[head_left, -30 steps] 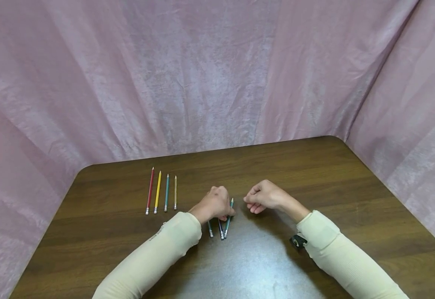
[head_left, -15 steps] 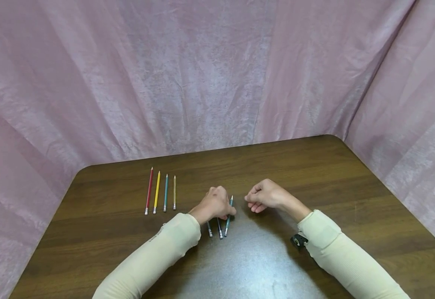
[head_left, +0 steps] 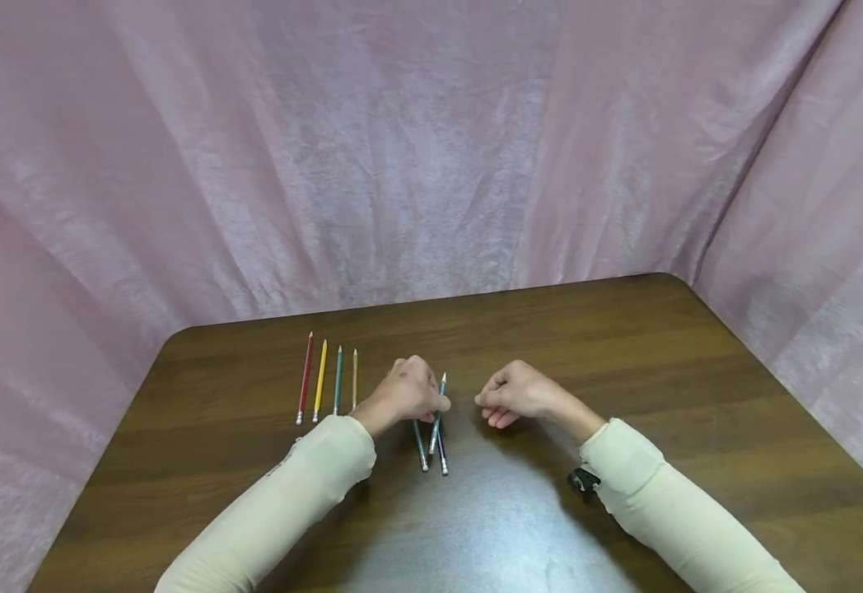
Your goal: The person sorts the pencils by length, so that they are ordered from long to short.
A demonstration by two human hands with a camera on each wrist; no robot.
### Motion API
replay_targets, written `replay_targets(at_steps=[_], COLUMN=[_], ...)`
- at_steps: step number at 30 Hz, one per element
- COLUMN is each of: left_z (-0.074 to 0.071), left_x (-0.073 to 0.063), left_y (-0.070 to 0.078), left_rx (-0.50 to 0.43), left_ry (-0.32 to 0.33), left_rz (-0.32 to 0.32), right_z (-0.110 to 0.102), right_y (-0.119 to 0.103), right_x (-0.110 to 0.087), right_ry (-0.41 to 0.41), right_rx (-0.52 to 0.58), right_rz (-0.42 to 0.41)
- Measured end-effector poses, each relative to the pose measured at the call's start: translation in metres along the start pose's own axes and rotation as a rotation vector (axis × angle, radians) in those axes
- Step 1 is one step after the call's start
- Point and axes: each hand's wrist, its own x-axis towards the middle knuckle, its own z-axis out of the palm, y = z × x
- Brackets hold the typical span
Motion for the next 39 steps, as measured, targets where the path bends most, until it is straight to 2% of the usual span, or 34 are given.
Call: replay_targets(at_steps=[3,10,19,27,32,39], left_z=[-0.006,-0.017,-0.026,-0.032,-0.036,-0.037], left_x=[-0.002,-0.007,-0.012,-0.019,-0.022,-0.024], left_y=[-0.006,-0.015,-0.032,-0.047,-0.050,-0.051], left_rx=[-0.013,0.036,-0.010,-0.088,-0.100,-0.112], left_ry=[0.006,0.018,0.052,0.073,0.061,0.070], left_rz=[-0.017,-0.054,-0.066,-0.107,-0.125,-0.122], right_z=[0.006,0.017,0.036,0.054,0.059,0.066], right_y=[-0.003,-0.008,-0.012,-0.017,-0.021,-0.023], right_x=[0.003,0.010,0.018,0.025,0.027,0.032], right_ry=[-0.019,-0.042,-0.081,-0.059,-0.033,-0.016], right_rx=[-0.004,-0.035,-0.058,-0.087,-0.118,-0.216], right_rz=[-0.008,-0.024,-0.024,0.019,0.045,0.054])
